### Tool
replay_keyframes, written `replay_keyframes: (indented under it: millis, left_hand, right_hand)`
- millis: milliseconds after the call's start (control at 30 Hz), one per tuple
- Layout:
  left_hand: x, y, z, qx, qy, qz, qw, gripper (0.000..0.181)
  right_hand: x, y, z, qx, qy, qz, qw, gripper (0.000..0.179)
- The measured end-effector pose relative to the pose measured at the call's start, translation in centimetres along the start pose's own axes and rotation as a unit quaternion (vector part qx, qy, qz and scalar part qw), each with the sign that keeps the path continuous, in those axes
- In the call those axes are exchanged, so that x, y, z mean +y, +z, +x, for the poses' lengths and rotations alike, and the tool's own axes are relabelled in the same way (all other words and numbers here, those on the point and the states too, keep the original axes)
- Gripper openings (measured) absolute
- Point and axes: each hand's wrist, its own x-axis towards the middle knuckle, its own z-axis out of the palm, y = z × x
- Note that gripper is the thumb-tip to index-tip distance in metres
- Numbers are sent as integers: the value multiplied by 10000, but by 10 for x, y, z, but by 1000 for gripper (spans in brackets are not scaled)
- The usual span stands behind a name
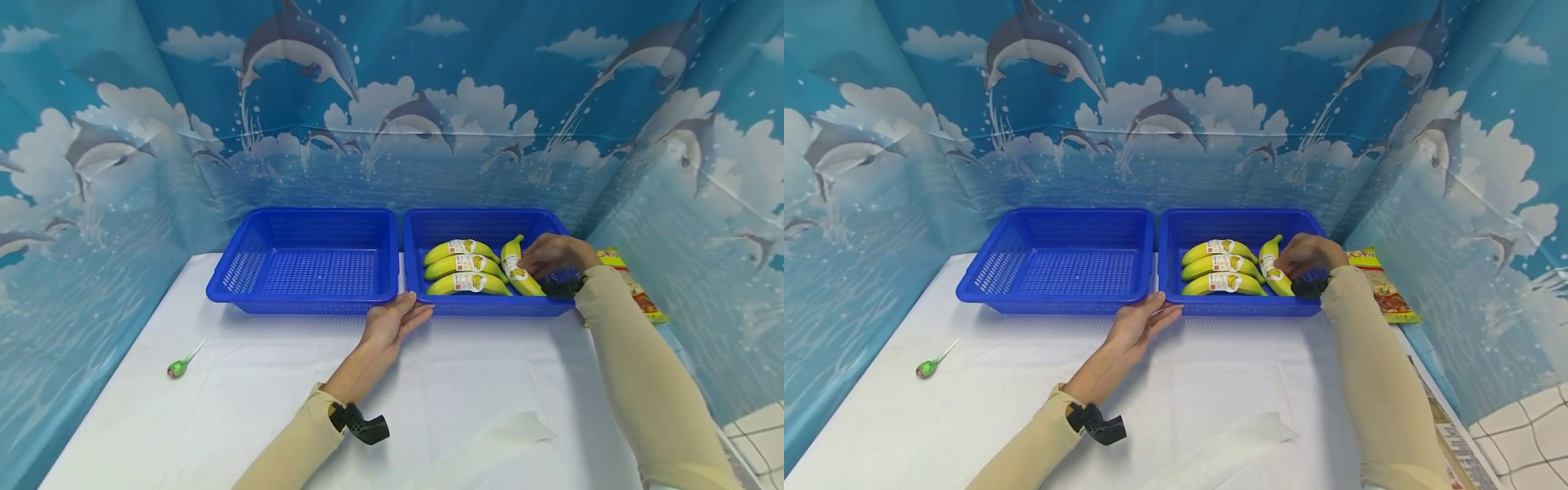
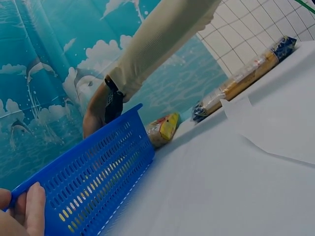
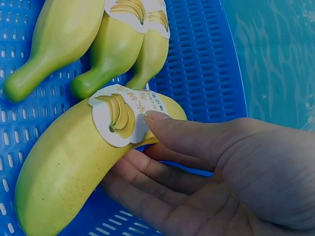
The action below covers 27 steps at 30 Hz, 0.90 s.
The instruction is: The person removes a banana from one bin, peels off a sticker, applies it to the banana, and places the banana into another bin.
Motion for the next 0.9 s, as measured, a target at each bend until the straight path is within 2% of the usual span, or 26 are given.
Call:
replay_keyframes:
  millis: [267, 500, 767, 900]
  left_hand:
    - [0, -1, 3, -26, -169, -136, 9998, 5]
    - [3, -4, 5, -184, -264, -86, 9994, 9]
    - [0, -7, 0, -478, -346, 375, 9976, 20]
    - [-2, -7, -6, -746, -395, 793, 9933, 28]
  right_hand:
    - [-5, 1, -4, 127, -33, 96, 9999, 37]
    - [-8, -1, -3, 508, -263, 90, 9983, 49]
    - [-19, 0, -5, 736, -510, 289, 9956, 67]
    - [-25, -1, -9, 894, -614, 157, 9940, 73]
